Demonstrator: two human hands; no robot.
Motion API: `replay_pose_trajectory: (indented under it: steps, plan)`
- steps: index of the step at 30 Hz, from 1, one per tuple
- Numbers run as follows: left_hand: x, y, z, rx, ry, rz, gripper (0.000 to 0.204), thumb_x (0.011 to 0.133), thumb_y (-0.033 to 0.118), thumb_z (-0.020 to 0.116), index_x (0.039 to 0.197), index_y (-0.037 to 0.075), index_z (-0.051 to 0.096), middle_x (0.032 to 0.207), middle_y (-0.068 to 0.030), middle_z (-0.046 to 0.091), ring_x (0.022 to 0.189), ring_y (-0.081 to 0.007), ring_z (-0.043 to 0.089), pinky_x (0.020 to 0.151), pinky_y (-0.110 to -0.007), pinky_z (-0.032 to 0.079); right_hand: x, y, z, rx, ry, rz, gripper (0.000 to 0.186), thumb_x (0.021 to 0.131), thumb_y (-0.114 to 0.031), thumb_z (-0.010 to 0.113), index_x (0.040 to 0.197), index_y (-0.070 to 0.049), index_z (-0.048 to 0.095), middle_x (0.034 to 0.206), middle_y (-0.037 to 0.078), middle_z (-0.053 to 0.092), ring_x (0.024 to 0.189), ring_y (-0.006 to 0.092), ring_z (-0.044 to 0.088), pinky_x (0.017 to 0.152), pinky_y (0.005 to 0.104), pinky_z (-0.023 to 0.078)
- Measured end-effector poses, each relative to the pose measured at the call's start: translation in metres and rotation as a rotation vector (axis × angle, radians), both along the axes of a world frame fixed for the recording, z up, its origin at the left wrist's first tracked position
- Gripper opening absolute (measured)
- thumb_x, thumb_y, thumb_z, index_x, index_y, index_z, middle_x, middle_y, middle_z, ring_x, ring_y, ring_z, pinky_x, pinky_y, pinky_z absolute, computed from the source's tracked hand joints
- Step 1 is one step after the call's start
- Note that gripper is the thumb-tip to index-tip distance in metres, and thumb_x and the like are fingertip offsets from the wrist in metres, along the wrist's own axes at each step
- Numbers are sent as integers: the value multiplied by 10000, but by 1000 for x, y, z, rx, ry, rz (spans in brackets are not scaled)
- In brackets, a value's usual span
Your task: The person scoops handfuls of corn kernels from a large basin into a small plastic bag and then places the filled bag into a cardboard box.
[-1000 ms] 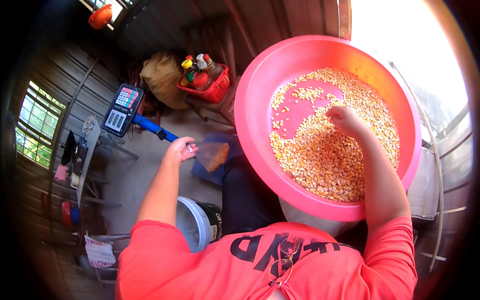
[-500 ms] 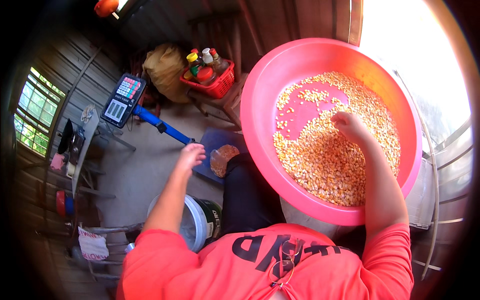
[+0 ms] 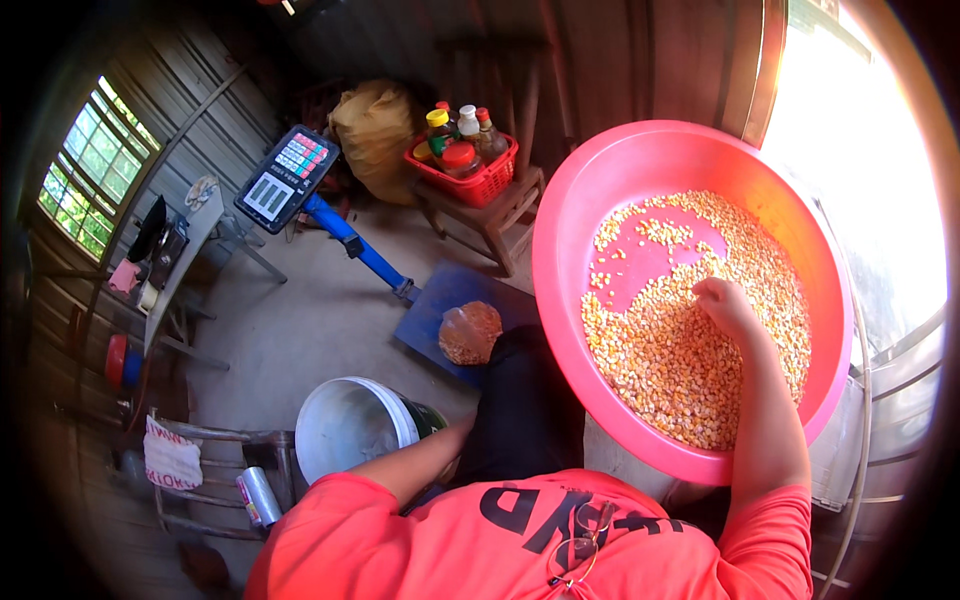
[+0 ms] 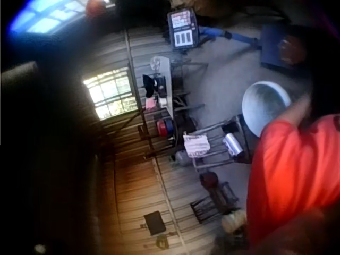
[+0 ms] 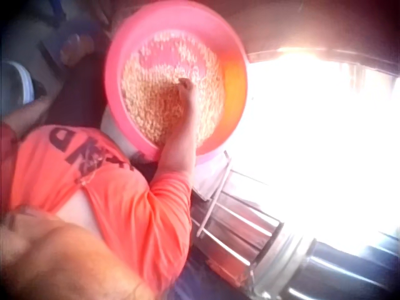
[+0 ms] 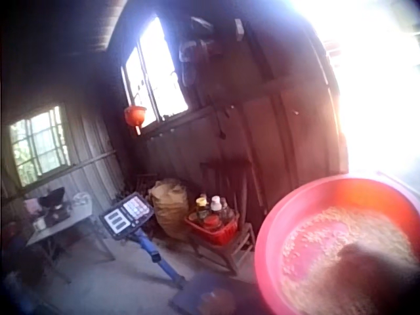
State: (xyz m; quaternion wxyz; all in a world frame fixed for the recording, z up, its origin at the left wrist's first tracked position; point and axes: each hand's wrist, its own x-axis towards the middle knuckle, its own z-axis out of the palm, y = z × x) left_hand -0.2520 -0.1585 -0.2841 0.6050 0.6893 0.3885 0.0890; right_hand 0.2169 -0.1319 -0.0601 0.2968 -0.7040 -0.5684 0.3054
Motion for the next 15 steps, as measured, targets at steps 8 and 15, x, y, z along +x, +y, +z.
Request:
replay_pose_trajectory:
  steps: [8, 15]
  plan:
    - [5, -4, -27, 15, -20, -91, 215, 815, 193, 530, 909, 21, 617, 819, -119, 620, 749, -210, 589, 715, -334, 473, -8, -7, 3, 39, -217, 77, 218, 781, -63, 543, 985, -17, 606, 870, 107, 633, 820, 206, 593, 743, 313, 468]
    - [8, -10, -63, 37, -45, -152, 233, 814, 228, 537, 847, 18, 632, 760, -124, 620, 695, -216, 595, 685, -345, 481, -23, -20, 31, 134, -439, 90, 206, 773, -57, 509, 943, -24, 619, 877, 158, 626, 841, 301, 598, 755, 362, 469]
